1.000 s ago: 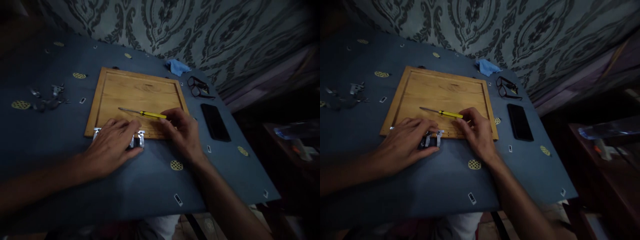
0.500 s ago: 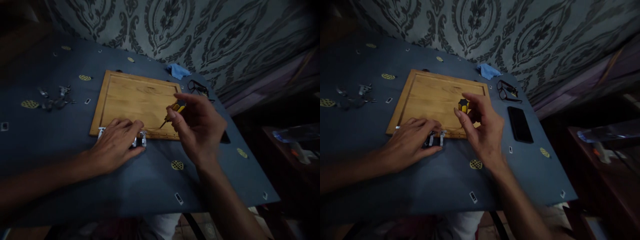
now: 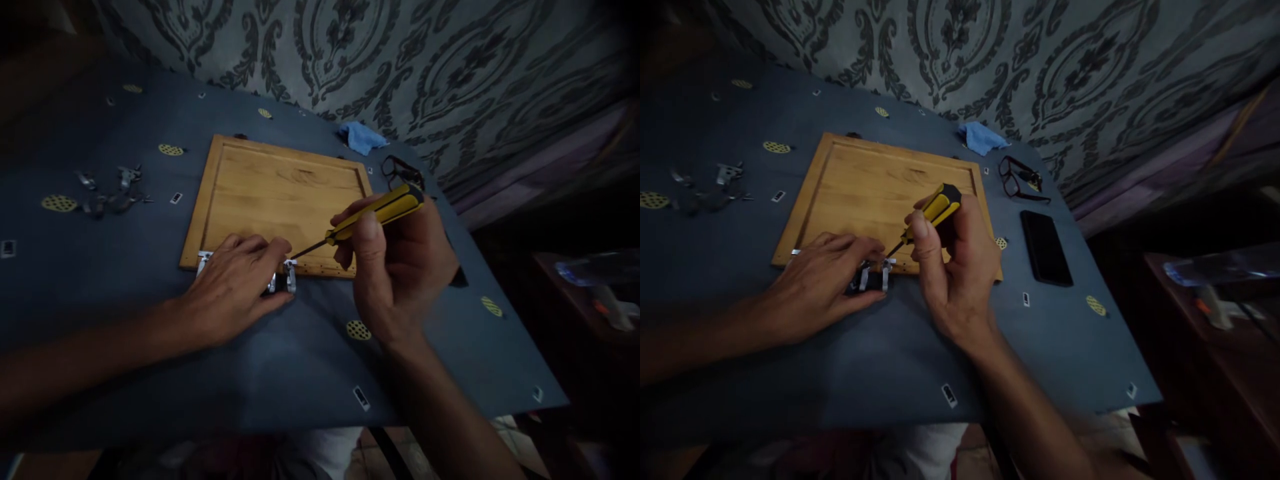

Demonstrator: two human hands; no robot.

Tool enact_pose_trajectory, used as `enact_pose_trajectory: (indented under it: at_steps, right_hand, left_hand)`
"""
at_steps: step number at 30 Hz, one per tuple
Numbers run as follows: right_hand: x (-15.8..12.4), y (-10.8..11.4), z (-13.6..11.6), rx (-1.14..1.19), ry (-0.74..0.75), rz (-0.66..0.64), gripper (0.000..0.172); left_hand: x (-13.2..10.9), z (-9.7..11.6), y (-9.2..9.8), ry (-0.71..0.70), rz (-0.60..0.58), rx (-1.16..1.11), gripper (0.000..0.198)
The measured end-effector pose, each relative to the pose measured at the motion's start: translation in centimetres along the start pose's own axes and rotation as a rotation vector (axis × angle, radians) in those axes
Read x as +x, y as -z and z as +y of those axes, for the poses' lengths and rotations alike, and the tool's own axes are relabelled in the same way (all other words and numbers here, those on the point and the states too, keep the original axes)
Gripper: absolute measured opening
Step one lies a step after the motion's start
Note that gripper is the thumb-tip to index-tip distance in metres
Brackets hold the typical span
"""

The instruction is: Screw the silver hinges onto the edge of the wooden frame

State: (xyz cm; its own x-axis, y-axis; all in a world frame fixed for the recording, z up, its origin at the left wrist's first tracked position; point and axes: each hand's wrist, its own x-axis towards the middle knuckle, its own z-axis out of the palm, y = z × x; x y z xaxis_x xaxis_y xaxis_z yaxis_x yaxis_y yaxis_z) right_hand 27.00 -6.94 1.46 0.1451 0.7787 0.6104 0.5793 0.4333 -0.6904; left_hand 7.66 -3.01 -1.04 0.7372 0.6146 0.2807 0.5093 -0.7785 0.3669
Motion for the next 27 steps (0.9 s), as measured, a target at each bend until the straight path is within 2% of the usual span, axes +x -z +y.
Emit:
enact_pose_trajectory:
  at_steps: [3,11,21,27]
  right_hand:
    - [-0.32,-0.08,0.15,0.041,-0.015,0.062,0.015]
    - [-0.49,0.12,-0.36,0.090,-0.008,0.089,0.010]
    - [-0.43,0.17,-0.26,0.064,-0.016,0.040,0.010]
    - [-0.14,-0.06,-0.49,0.063,0.008,0.084,0.016]
  left_hand:
    - [0.00,0.00,-0.05,0.004,0.001,0.011,0.038]
    - [-0.09,-0.19,-0.08,-0.023,0.012,0.021,0.043]
    - [0.04,-0.03,-0.05,0.002,0.004,0.006,0.039]
    - [0.09,-0.02,0.01,-0.001,-0.001,0.014,0.038]
